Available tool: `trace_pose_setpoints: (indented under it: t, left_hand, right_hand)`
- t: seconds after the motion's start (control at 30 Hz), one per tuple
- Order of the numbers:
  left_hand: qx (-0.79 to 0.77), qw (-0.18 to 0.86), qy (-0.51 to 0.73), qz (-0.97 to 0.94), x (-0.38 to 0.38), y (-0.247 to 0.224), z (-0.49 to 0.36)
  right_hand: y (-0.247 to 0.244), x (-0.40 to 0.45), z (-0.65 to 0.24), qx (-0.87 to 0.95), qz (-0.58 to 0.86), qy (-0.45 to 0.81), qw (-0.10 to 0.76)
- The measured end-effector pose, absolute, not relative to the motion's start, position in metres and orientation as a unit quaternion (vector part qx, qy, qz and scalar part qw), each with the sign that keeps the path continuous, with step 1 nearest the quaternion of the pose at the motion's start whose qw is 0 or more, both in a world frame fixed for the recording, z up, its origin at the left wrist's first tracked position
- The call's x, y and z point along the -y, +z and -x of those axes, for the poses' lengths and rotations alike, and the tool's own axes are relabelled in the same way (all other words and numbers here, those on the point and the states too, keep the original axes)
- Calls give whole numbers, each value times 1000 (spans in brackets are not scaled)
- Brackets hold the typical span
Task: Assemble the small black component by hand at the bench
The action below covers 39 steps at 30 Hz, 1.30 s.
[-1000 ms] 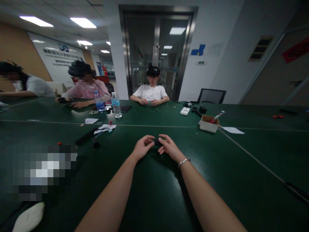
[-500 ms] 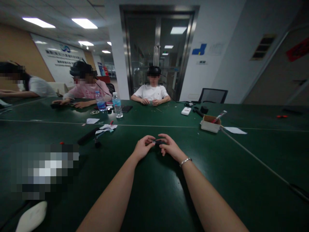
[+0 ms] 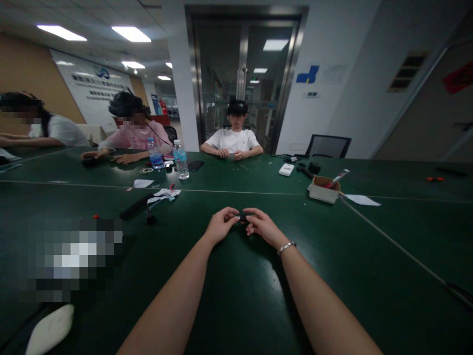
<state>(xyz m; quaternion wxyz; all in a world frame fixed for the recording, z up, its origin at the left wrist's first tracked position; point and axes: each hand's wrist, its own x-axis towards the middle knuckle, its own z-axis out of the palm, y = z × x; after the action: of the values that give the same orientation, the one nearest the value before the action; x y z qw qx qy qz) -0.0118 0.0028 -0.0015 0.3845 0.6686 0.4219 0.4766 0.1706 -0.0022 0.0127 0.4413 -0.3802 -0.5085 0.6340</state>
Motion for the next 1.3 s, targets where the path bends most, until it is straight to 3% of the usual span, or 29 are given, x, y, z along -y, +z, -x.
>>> trace_pose_setpoints:
  t: [0.17, 0.47, 0.63, 0.93, 1.3]
  left_hand:
    - [-460, 385, 436, -671, -2, 0, 13]
    - [-546, 234, 362, -719, 5, 7, 12]
    - [-564, 252, 358, -700, 6, 7, 12]
    - [-450, 259, 485, -704, 6, 9, 12]
    - [-464, 281, 461, -702, 6, 9, 12]
  right_hand:
    - [12, 2, -173, 508, 372, 645, 433]
    - [9, -1, -175, 557, 346, 644, 395]
    - [8, -2, -176, 580, 338, 640, 373]
    - [12, 2, -175, 491, 348, 662, 445]
    - [13, 2, -175, 505, 337, 671, 426]
